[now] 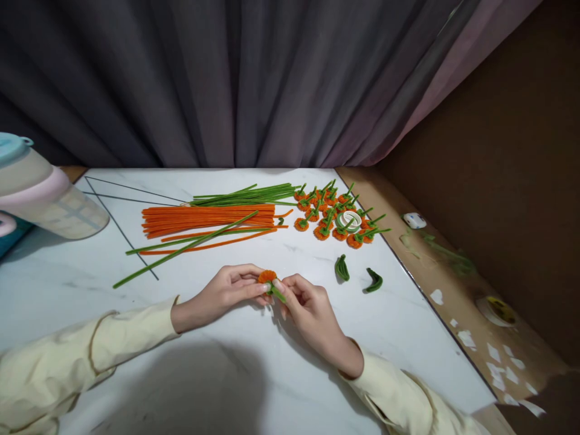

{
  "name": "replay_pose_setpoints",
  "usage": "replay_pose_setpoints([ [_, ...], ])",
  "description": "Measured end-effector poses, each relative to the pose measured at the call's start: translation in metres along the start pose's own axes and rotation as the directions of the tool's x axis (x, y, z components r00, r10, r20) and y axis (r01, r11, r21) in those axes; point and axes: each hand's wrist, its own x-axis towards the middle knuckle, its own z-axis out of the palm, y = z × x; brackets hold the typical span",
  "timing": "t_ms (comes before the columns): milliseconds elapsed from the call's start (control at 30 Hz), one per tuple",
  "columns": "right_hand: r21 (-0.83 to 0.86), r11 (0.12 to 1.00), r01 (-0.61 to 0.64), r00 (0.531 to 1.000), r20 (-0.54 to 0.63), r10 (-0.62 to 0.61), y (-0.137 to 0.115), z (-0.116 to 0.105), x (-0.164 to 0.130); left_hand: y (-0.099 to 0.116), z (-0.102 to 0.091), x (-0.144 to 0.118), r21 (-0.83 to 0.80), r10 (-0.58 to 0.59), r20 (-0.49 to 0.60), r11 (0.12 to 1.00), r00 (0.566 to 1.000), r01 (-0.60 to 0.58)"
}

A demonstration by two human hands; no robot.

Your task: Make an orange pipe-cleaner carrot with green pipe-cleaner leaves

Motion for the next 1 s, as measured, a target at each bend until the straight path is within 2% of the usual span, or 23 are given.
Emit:
replay_pose_setpoints([
  [133, -0.11, 0.992, 0.056, 0.998, -0.025, -0.059, -0.001, 0.0, -0.001, 0.001, 0.002, -0.001, 0.035, 0.02, -0.016, 0.999, 1.0, -0.019],
  [267, -0.245, 0.957, 0.156, 0.985, -0.039, -0.17, 0.0, 0.0, -0.002, 0.0, 0.004, -0.003, 0.08, 0.042, -0.024, 0.996, 0.999, -0.04],
  [500, -0.431, 0.85, 0.302, 0.946, 0.025, -0.323, 0.006, -0.002, -0.007, -0.002, 0.006, -0.005, 0.057, 0.059, -0.032, 0.997, 0.998, -0.058],
  [633, -0.376, 0.89, 0.259, 0.961, 0.004, -0.278, 0.003, -0.002, -0.006, -0.002, 0.005, -0.004, 0.056, 0.05, -0.023, 0.997, 0.998, -0.049],
  [733, -0.256, 0.954, 0.155, 0.987, 0.008, -0.159, -0.002, -0.004, -0.003, -0.002, 0.005, -0.004, 0.064, 0.034, -0.007, 0.997, 0.999, -0.033],
  [833, -0.179, 0.982, 0.066, 0.997, 0.043, -0.059, -0.005, -0.008, 0.0, -0.002, 0.004, -0.004, 0.05, 0.032, -0.01, 0.998, 0.999, -0.031],
  [900, -0.174, 0.984, 0.041, 0.999, 0.033, -0.036, -0.006, -0.011, 0.002, -0.003, 0.003, -0.004, 0.031, 0.027, -0.007, 0.999, 1.0, -0.027],
  [1000, -0.253, 0.967, 0.043, 0.997, -0.052, -0.057, -0.002, -0.016, 0.005, -0.003, 0.0, -0.002, -0.03, -0.038, 0.02, 0.999, 0.999, 0.039],
])
